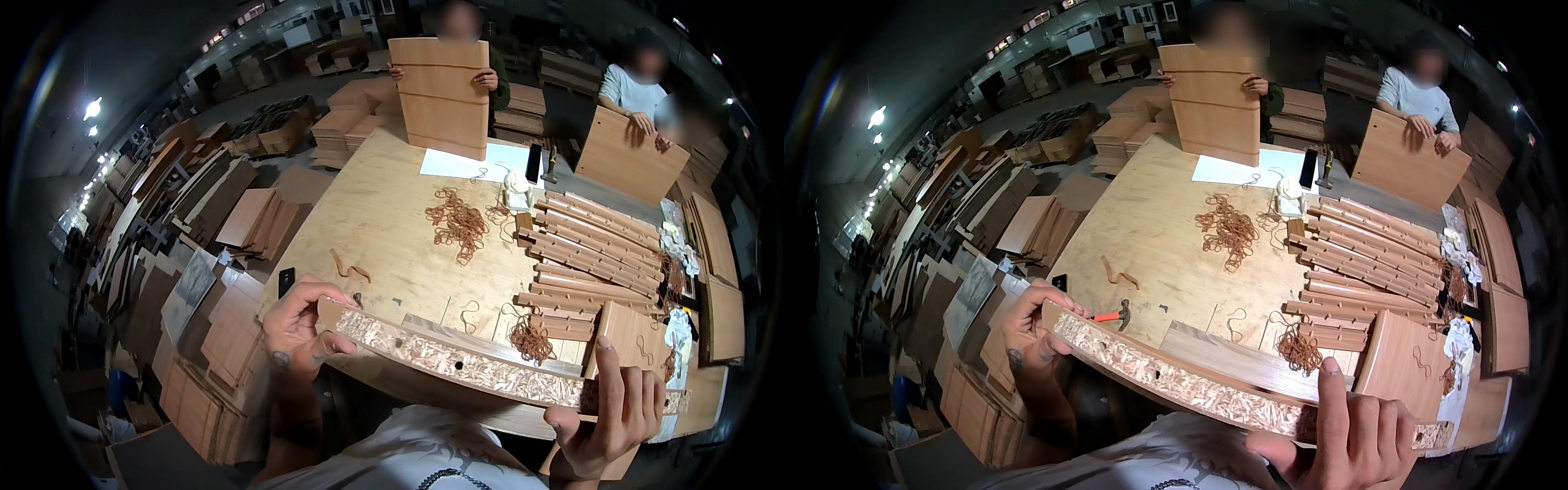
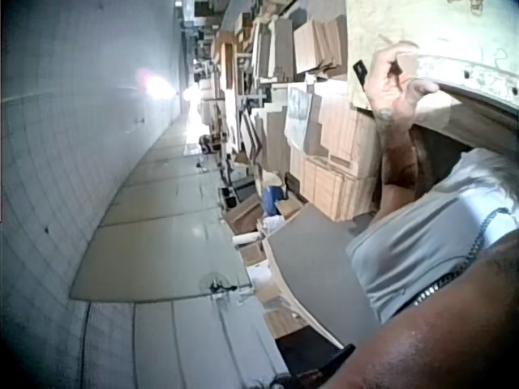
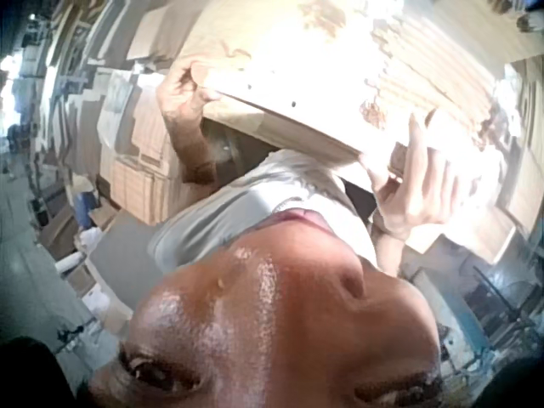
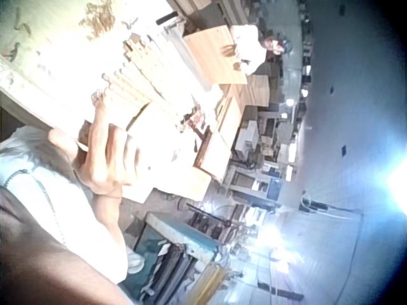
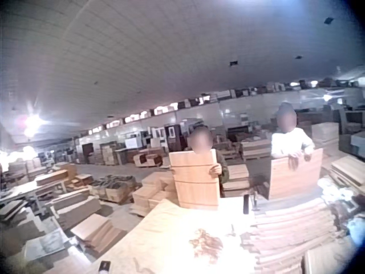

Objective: The person handles a large wooden panel, inspecting the edges and holes, then picks up and stretches a large rubber band around the panel to secure its components.

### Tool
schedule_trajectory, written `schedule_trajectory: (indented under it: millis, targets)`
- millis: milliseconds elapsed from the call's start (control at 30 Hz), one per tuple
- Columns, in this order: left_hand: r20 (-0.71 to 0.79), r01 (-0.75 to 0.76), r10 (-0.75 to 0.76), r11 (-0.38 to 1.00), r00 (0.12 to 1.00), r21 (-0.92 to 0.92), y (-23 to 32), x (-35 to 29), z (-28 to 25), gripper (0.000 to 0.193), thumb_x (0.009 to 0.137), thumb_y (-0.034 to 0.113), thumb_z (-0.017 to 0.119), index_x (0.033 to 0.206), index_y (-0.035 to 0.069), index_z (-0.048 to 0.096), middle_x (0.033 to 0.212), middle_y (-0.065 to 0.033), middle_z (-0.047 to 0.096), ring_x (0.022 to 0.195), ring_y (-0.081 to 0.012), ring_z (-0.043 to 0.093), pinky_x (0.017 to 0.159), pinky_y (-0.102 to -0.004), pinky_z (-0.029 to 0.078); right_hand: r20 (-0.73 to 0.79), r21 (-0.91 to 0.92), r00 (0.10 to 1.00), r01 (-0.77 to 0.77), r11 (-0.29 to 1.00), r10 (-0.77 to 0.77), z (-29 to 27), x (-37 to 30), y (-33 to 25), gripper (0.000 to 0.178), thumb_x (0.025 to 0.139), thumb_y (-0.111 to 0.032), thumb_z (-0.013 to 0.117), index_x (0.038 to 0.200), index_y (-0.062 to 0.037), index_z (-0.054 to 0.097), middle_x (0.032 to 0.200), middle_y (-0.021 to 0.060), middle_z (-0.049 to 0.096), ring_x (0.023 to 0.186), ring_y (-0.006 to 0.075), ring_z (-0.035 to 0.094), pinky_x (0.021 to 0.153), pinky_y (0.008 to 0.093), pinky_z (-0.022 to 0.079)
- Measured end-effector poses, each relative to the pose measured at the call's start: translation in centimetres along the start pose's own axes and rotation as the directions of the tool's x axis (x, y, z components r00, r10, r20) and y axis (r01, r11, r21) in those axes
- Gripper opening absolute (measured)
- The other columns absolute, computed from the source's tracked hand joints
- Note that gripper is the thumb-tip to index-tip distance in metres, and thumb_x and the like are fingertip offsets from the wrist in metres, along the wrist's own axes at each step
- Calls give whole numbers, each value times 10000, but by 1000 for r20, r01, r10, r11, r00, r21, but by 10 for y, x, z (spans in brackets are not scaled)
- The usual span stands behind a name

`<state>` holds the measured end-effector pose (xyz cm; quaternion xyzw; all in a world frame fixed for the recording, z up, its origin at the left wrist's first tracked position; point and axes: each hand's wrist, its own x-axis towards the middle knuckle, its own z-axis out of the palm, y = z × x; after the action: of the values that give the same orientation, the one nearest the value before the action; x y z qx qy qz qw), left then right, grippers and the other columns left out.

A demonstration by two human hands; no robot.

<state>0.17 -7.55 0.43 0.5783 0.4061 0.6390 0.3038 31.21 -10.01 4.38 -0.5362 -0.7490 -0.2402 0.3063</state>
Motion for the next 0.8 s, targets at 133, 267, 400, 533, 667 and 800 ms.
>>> schedule_trajectory:
  millis: [133, 267, 400, 533, 667, 800]
  targets:
    - [-48, 35, -35, 999, 998, -13, -5, -2, -2, 587, 687, 395, 791, 964, -63, 548, 881, -87, 518, 805, -191, 596, 760, -330, 504, 12, -9, 1000, 22, 1000, -22, 6, 5, 1, 789, 840, -688, 364, 1054, 21, 633, 579, 63, 425, 538, 217, 433, 569, 347, 348]
    - [-18, 13, -13, 1000, 1000, -17, -4, -6, -2, 502, 770, 256, 733, 1068, -102, 545, 1004, -120, 524, 925, -179, 545, 850, -297, 430, -12, 14, 1000, -15, 1000, 15, 10, 10, -1, 775, 861, -666, 353, 1064, 30, 627, 578, 56, 421, 540, 212, 434, 575, 346, 342]
    - [-52, 42, -42, 999, 998, 11, -9, -11, 2, 528, 819, 281, 674, 1129, -116, 515, 1062, -128, 514, 953, -170, 507, 848, -280, 406, 42, 31, 999, -7, 999, 5, 11, 9, -4, 719, 906, -596, 347, 1088, 48, 611, 629, 86, 510, 557, 214, 454, 580, 332, 351]
    - [41, -14, 11, 998, 999, 66, -3, -4, 6, 471, 869, 262, 620, 1158, -90, 498, 1040, -107, 503, 902, -134, 501, 810, -247, 408, -184, 9, 979, 95, 995, -91, 12, 23, -7, 594, 919, -543, 403, 933, -29, 700, 694, 68, 644, 572, 225, 591, 525, 327, 446]
    - [16, -80, 79, 992, 997, 95, -1, -9, 10, 415, 878, 226, 619, 1148, -68, 506, 986, -83, 500, 845, -127, 493, 781, -251, 412, -177, 13, 972, 158, 987, -153, 14, 23, -8, 568, 947, -480, 381, 959, -4, 689, 698, 85, 636, 536, 227, 552, 508, 329, 425]
    - [9, -130, 131, 979, 991, 157, 1, -10, 7, 390, 875, 201, 624, 1132, -68, 509, 928, -81, 496, 808, -143, 500, 762, -257, 423, -185, 9, 967, 178, 984, -173, 13, 21, -12, 569, 949, -475, 384, 965, 10, 681, 706, 97, 635, 514, 222, 525, 498, 329, 417]
